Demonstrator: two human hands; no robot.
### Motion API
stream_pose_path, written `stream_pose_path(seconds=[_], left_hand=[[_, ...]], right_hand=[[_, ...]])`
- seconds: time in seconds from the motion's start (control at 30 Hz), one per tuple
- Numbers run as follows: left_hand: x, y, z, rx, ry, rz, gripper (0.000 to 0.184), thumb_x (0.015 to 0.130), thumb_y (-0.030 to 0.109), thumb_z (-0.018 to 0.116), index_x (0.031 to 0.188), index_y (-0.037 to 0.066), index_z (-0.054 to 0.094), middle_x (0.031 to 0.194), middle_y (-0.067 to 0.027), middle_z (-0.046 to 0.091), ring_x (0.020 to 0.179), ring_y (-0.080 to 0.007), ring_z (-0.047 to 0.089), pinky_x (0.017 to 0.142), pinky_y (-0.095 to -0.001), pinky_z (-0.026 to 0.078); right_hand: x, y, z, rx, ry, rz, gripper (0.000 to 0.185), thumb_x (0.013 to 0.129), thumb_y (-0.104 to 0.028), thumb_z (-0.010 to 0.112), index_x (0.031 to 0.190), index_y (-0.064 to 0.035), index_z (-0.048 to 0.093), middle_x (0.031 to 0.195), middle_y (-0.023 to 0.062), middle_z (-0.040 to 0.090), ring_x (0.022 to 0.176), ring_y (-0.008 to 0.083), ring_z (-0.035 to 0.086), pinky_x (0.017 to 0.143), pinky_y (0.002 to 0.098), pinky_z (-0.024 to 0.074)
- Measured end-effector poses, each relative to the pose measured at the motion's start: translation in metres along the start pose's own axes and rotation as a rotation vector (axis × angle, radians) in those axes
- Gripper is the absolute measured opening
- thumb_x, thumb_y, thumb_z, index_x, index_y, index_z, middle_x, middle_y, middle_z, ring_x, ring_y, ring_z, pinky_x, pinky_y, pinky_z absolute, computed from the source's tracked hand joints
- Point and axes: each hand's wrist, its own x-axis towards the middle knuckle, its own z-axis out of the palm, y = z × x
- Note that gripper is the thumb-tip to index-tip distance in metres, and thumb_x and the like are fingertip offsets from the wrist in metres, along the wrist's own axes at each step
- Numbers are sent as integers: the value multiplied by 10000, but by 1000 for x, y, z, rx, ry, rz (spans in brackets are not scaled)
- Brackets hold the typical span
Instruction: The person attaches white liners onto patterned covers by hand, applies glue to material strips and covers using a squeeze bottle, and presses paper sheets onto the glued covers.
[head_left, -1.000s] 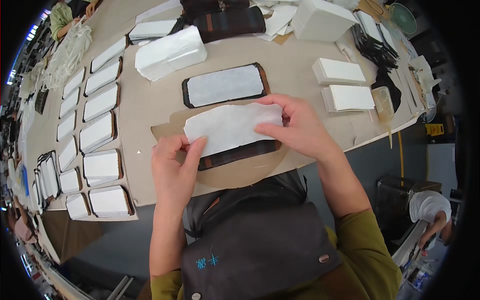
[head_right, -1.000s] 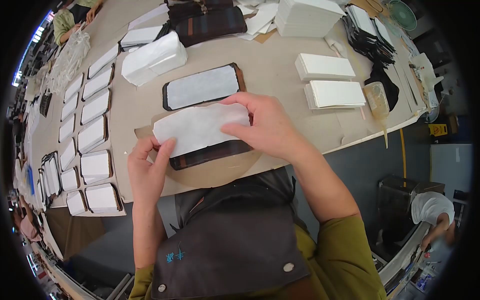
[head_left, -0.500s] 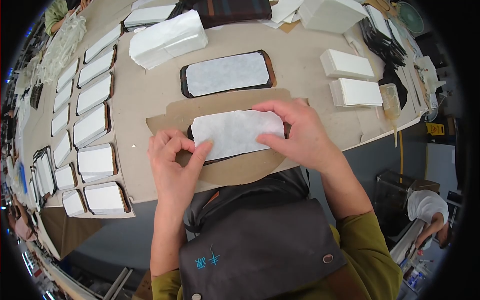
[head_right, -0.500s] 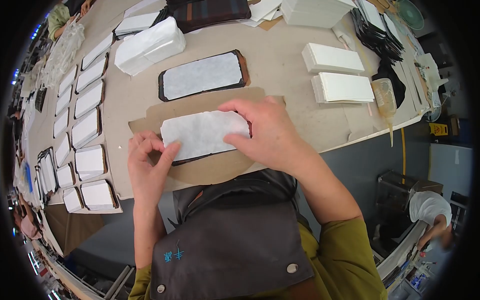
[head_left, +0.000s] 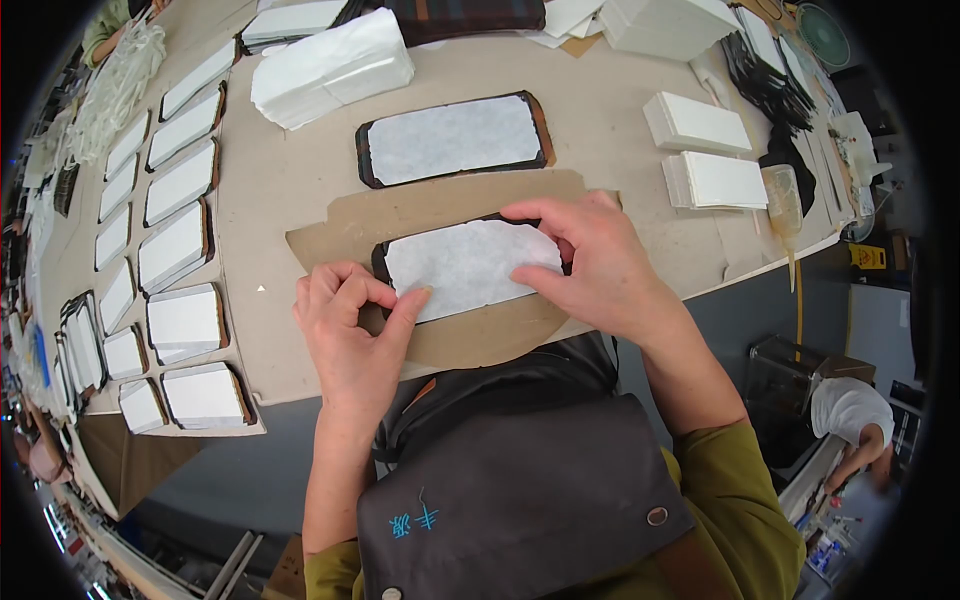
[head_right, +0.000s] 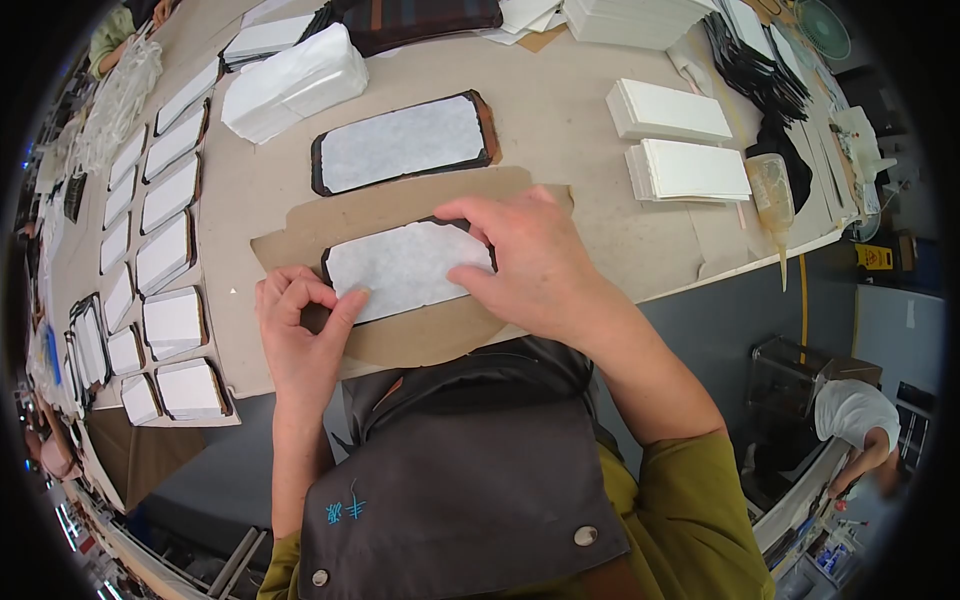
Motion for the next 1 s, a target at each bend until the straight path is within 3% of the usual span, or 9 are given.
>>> stream_pose_path(seconds=[0.07,0.13,0.27,0.33,0.43,0.83,1.0], left_hand=[[0,1,0,-4,10,-1,263,690,147,870,736,99,616,884,-24,536,890,-243,469,840,-372,366],[0,1,-1,33,-5,1,261,718,111,852,730,75,594,910,-41,549,912,-224,473,813,-341,395],[0,1,0,50,0,13,268,709,111,855,730,75,591,912,-45,553,916,-231,478,814,-346,397],[1,1,0,62,2,20,271,701,108,857,731,74,590,910,-48,557,921,-238,482,818,-352,400],[1,0,1,63,7,30,272,695,100,858,734,73,590,910,-49,561,926,-242,485,820,-356,403],[0,-3,-3,21,22,-5,239,700,113,852,769,94,624,922,-52,538,898,-271,482,817,-393,390],[-1,-9,-14,33,7,-16,196,770,43,772,897,87,628,958,-71,574,932,-276,513,851,-388,390]], right_hand=[[0,-1,-1,-6,9,-13,483,690,-125,818,1150,-113,672,716,10,557,662,163,506,793,303,383],[1,-5,-6,-25,45,-7,450,721,-147,770,1154,-102,655,822,52,654,841,258,615,876,390,402],[7,-11,-11,7,291,-73,346,730,-119,767,1068,-116,694,834,36,652,871,244,613,879,390,418],[7,-14,-17,-1,91,-346,225,718,-57,787,927,-117,730,852,-4,660,821,204,609,815,347,421],[7,-15,14,30,-11,-362,118,732,-63,784,819,-122,732,884,-20,666,808,216,604,836,356,422],[15,-11,18,-122,-53,-362,183,702,-98,794,867,-165,751,893,-72,658,909,171,582,1010,460,351],[19,-16,14,-120,-72,-358,104,732,-102,774,825,-144,751,861,-50,657,917,184,587,1050,471,355]])
